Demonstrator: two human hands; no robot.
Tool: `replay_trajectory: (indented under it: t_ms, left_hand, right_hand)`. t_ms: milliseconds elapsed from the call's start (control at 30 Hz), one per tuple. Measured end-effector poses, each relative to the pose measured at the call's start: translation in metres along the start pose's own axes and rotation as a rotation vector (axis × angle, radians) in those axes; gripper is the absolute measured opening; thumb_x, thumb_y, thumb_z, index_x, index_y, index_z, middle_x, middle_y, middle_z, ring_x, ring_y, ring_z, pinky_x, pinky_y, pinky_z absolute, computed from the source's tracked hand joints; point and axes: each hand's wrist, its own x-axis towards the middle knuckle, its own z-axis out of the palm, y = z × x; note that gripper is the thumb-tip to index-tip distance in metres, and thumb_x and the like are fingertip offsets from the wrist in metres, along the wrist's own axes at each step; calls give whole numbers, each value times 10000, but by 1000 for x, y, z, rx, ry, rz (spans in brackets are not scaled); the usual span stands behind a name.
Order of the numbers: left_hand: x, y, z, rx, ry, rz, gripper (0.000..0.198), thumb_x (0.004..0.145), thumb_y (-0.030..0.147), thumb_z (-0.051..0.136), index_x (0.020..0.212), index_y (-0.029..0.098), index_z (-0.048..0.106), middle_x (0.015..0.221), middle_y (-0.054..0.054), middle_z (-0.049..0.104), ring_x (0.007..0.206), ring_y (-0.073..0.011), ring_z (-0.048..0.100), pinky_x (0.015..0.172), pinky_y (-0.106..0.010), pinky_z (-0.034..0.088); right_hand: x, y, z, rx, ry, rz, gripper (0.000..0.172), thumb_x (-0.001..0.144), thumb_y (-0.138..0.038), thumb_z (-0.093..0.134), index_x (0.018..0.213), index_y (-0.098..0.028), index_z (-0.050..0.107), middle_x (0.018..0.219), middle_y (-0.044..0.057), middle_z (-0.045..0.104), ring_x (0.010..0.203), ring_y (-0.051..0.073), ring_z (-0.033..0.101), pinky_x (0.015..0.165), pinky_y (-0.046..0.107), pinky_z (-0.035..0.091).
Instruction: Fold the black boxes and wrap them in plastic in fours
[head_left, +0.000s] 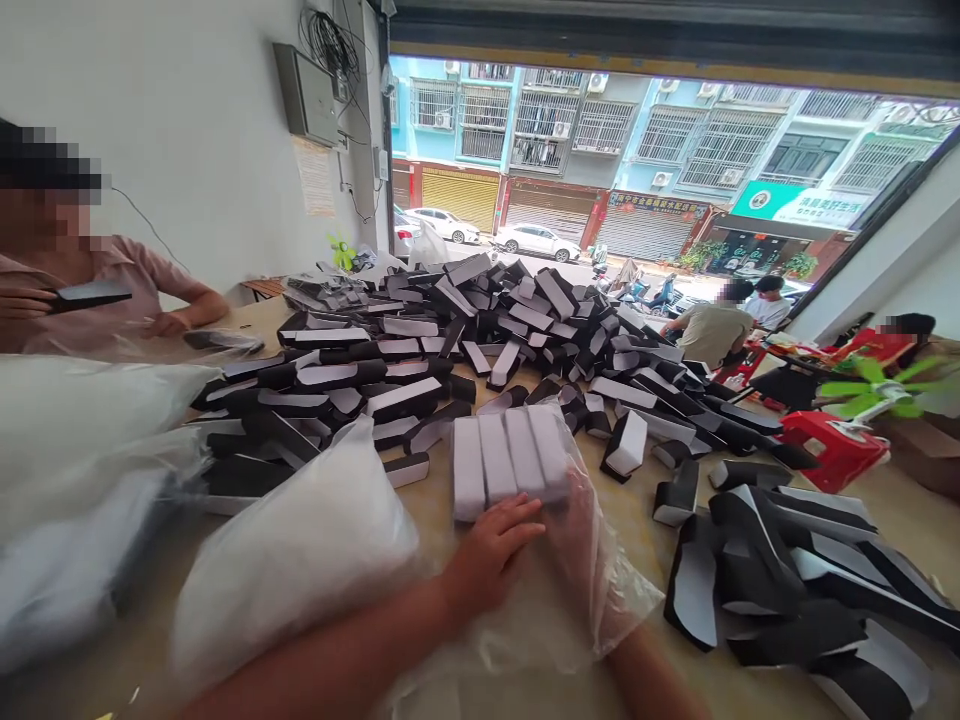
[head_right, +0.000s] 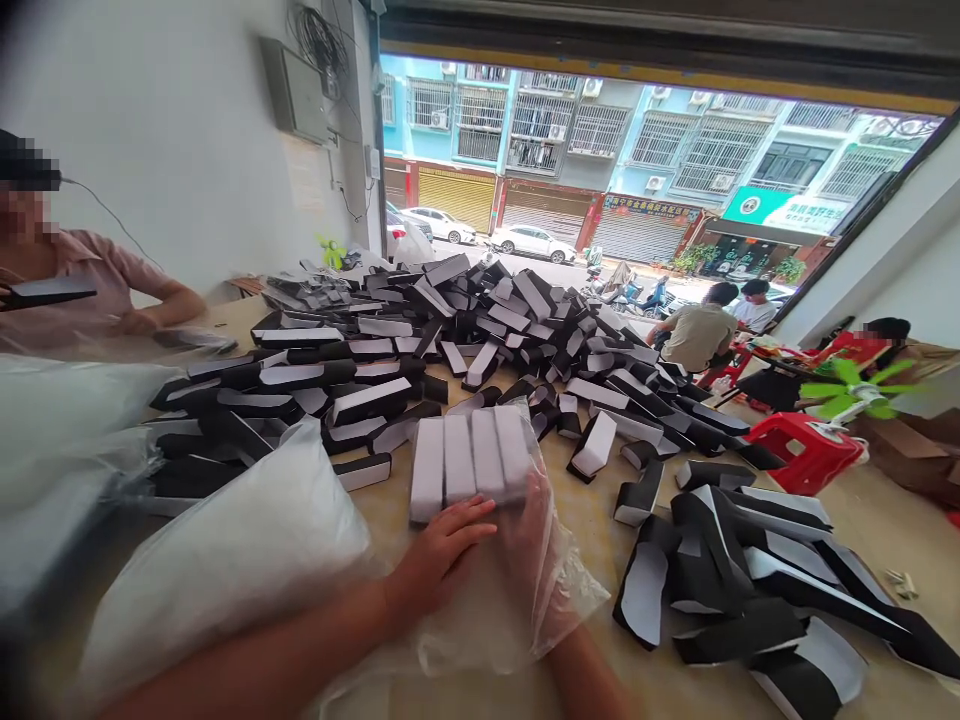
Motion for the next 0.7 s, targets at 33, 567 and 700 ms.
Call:
replay_trajectory:
  t_ms: [33,567,700]
  left_hand:
    - [-1,-3,2,-3,-14,-28,309,952,122,483,1207,192,643,1388,-123,630,1370,-230,523,1126,-457,444]
    - [3,-11,9,110,-150,-107,241,898,130,581,1103,173,700,1339,-96,669,1307,-278,566,1094,-485,470]
    - [3,-13,8,119,-151,-118,225,904,144,568,1075,178,709,1323,-109,672,1286,-290,568,1073,-506,473]
  right_hand:
    - [-3,1,2,45,60,60,402,1010,-278,490,1409,-240,498,1451,136,508,1302,302,531,1050,455,482]
    - [1,11,20,-11,46,213,495,944,-169,375,1424,-125,491,1363,231,554,1246,346,566,1019,440,484]
    - [-4,8,13,-69,-30,87,455,986,-162,345,1409,-107,502,1348,237,554,1245,368,557,1021,490,479]
